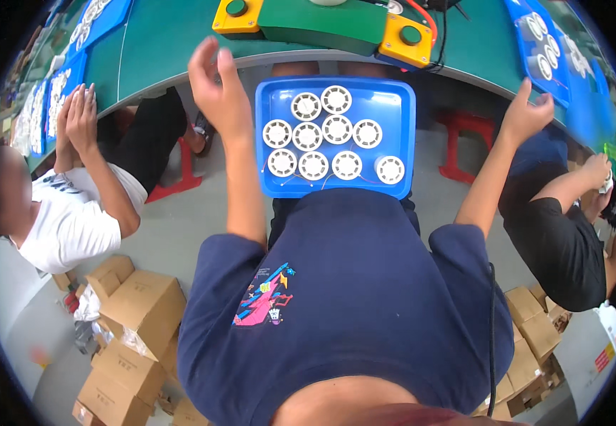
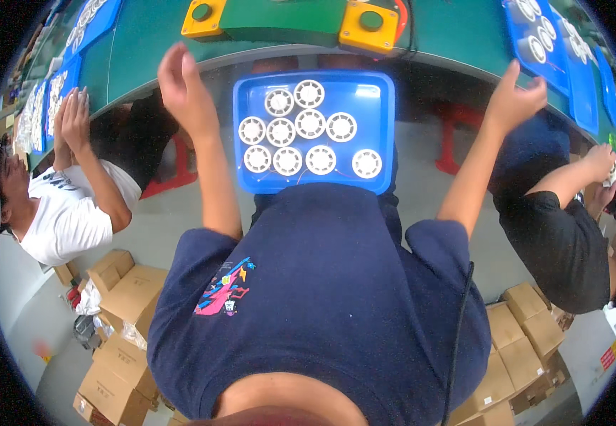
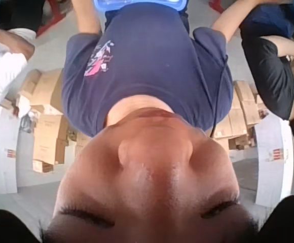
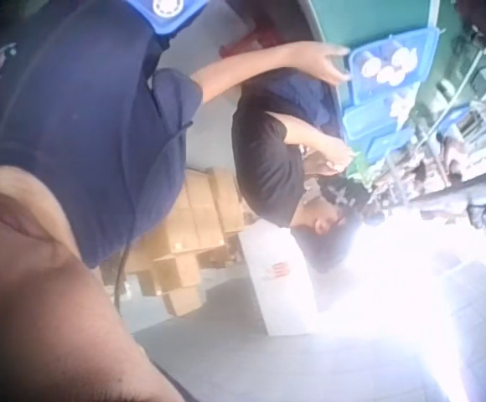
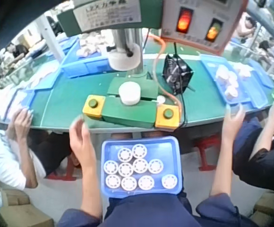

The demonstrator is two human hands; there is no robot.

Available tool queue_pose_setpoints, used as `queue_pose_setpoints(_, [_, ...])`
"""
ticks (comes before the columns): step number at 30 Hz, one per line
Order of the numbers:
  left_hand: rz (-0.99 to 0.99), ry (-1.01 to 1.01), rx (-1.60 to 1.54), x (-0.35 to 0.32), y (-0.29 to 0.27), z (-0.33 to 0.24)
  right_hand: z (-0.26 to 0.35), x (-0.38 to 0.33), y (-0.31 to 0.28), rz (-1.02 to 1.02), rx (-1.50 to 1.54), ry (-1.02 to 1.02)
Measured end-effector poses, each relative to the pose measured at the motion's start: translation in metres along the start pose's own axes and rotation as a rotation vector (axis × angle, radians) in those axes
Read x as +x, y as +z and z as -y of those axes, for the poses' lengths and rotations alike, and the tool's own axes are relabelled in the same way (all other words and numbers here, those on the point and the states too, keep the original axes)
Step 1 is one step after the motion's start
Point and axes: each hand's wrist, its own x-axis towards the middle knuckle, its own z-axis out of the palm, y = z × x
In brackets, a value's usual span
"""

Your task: Assembling circular electronic components using a press machine at a factory workstation.

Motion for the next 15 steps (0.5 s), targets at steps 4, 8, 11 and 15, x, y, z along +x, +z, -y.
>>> queue_pose_setpoints(4, [0.128, -0.086, 0.143, -0.088, -0.032, -0.01, 0.088, -0.075, -0.116, 0.666, 0.518, 0.239])
queue_pose_setpoints(8, [0.462, -0.22, 0.155, -0.13, -0.029, -0.033, 0.151, -0.112, -0.149, 1.366, 0.61, -0.083])
queue_pose_setpoints(11, [0.623, -0.11, 0.102, -0.139, -0.012, -0.035, 0.165, -0.135, -0.148, 1.465, 0.645, -0.096])
queue_pose_setpoints(15, [0.704, -0.021, 0.029, -0.133, 0.007, -0.028, 0.167, -0.147, -0.133, 1.488, 0.594, -0.13])
